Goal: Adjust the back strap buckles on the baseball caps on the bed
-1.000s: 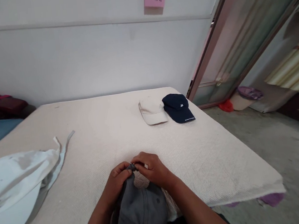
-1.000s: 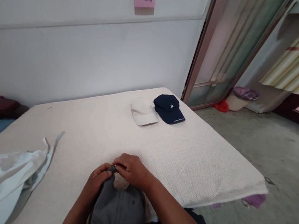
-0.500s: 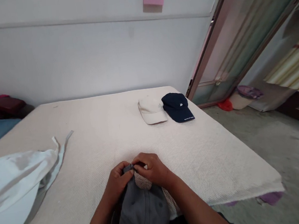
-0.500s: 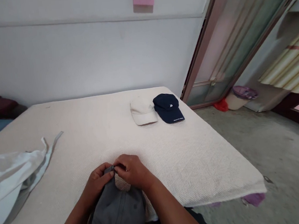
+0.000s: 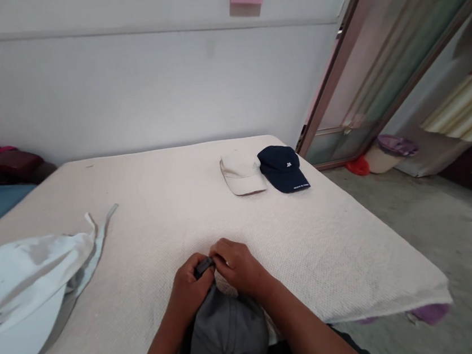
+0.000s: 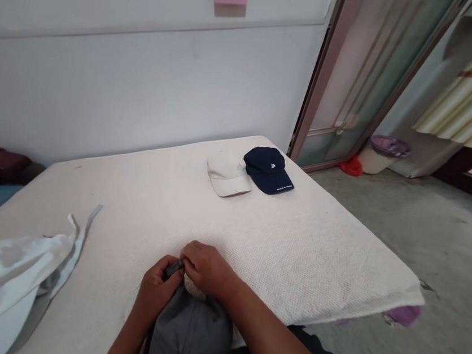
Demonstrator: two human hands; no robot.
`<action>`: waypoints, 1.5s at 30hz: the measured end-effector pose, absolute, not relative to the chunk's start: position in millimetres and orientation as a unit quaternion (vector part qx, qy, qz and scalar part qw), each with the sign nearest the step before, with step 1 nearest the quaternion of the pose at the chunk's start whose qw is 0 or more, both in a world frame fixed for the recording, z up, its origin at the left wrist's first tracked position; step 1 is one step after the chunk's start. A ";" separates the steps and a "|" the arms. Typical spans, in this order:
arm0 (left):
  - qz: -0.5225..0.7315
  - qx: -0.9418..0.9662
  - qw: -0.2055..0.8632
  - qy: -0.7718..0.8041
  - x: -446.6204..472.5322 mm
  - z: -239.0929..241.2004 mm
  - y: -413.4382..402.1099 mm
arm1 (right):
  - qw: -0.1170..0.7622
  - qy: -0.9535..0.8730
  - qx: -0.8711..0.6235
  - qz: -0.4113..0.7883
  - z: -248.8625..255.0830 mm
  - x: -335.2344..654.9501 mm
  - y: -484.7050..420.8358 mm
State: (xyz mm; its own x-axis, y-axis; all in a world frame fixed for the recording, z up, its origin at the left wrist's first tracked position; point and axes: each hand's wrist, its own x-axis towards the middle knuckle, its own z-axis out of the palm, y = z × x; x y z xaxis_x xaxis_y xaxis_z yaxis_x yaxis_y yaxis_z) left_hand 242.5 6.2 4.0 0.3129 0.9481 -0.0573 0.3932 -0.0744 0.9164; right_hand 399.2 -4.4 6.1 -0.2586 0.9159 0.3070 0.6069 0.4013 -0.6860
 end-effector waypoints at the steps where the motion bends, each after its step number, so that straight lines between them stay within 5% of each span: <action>1: 0.303 0.665 0.461 0.504 242.6 4.6 6.1 | 0.354 -0.760 -0.497 0.226 6.9 399.0 -4.6; 19: 0.307 0.655 0.439 0.533 245.5 0.2 2.6 | 0.272 -0.797 -0.510 0.174 3.7 397.6 -4.4; 28: 0.354 0.604 0.504 0.506 247.0 9.4 1.1 | 0.430 -0.612 -0.560 0.357 -1.2 397.7 2.2; 33: 0.360 0.593 0.513 0.505 245.5 7.4 3.7 | 0.466 -0.652 -0.503 0.325 4.4 397.9 -2.4; 45: 0.341 0.592 0.538 0.494 240.9 3.1 -0.2 | 0.334 -0.790 -0.443 0.261 10.4 406.1 -4.5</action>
